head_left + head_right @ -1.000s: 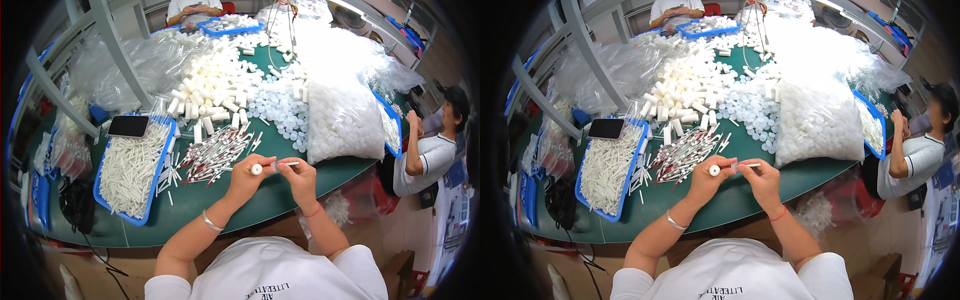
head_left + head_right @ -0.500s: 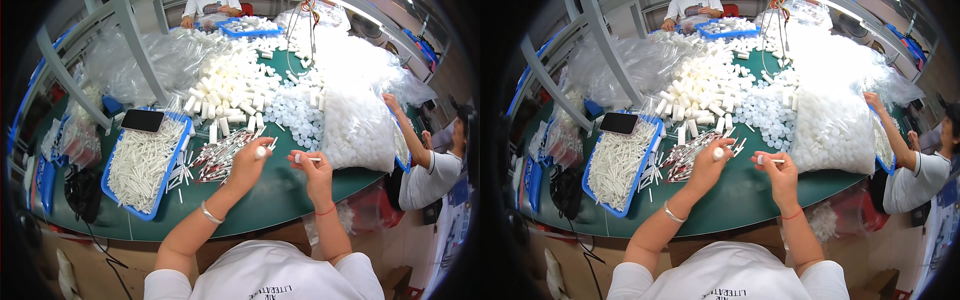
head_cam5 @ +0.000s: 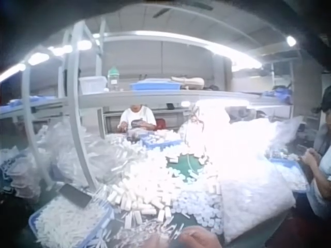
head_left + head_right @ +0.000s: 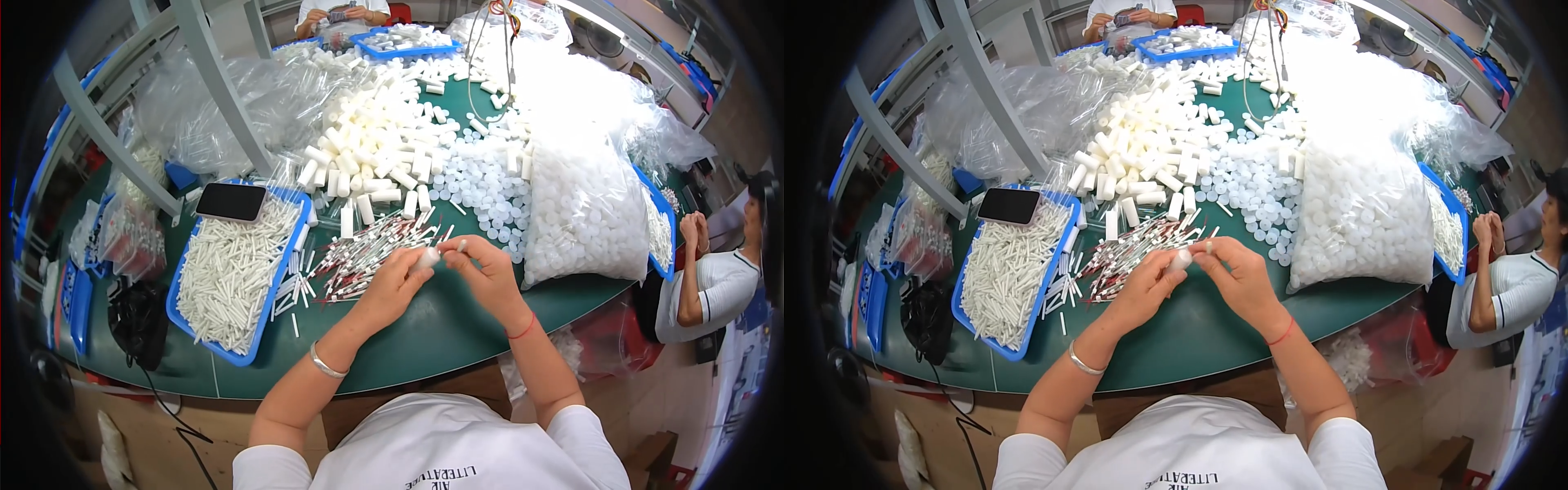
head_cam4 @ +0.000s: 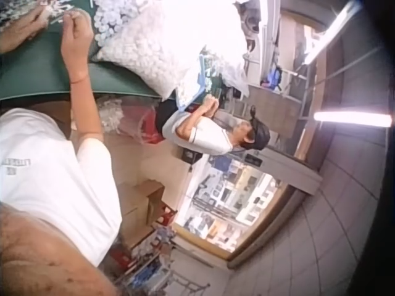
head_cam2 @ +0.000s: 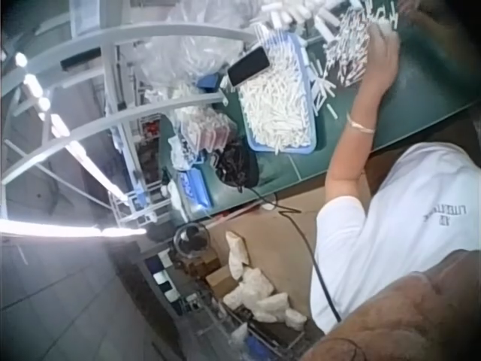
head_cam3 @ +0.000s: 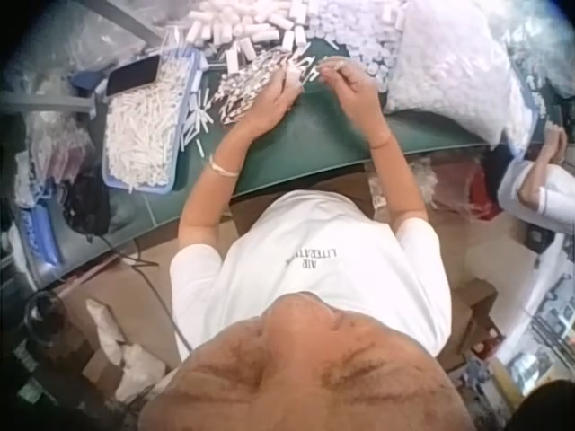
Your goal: Manually assembling small plastic tubes with internal filters and caps at an industrial workstation.
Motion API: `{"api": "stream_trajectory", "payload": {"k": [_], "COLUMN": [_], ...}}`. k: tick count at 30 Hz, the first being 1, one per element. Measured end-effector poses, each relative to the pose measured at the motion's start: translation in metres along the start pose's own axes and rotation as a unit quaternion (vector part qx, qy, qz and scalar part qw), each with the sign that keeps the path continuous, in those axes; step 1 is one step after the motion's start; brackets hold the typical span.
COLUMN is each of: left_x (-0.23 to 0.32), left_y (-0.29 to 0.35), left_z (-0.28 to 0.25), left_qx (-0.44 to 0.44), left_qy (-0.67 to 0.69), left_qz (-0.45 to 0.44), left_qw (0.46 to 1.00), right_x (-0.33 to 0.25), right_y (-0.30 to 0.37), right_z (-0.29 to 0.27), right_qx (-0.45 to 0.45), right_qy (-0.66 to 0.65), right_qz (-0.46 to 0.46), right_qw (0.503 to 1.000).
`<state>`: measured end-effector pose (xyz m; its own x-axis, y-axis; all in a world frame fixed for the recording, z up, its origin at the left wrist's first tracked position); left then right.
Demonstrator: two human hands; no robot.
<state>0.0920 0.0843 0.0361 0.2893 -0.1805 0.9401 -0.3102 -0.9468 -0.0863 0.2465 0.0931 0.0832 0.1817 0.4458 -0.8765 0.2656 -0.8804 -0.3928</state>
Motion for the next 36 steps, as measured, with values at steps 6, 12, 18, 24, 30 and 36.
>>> {"api": "stream_trajectory", "payload": {"k": [6,12,18,24,30,36], "left_x": [-0.009,-0.009,-0.018,-0.008,-0.004,0.003], "left_y": [0.007,0.010,0.015,0.018,0.017,0.011], "left_z": [0.006,0.004,-0.005,-0.005,-0.012,-0.024], "left_qx": [0.013,0.023,0.014,0.016,-0.005,-0.034], "left_qy": [0.170,0.182,0.170,0.130,0.132,0.164], "left_qz": [-0.053,-0.087,-0.116,-0.119,-0.154,-0.149], "left_qw": [0.984,0.979,0.978,0.984,0.979,0.974], "right_x": [-0.007,-0.013,-0.010,-0.016,-0.041,-0.032], "right_y": [0.000,0.006,0.005,0.006,0.003,0.000], "right_z": [0.009,0.015,0.014,0.020,0.037,0.037], "right_qx": [-0.003,0.050,-0.053,-0.147,-0.189,-0.172], "right_qy": [0.101,0.162,0.154,0.353,0.280,0.205], "right_qz": [-0.048,-0.122,-0.120,-0.210,-0.192,-0.199], "right_qw": [0.994,0.978,0.979,0.900,0.921,0.943]}}
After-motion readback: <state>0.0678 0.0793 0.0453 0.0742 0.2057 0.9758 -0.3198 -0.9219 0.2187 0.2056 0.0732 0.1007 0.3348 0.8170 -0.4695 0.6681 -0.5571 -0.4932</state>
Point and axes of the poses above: each hand's wrist, its own y-axis away from the middle knuckle, its own z-axis out of the palm, x = y × z, the point moved 7 cm from there along -y, towards the middle knuckle, and after that the axes turned 1 degree about -z, right-handed, at the moved point
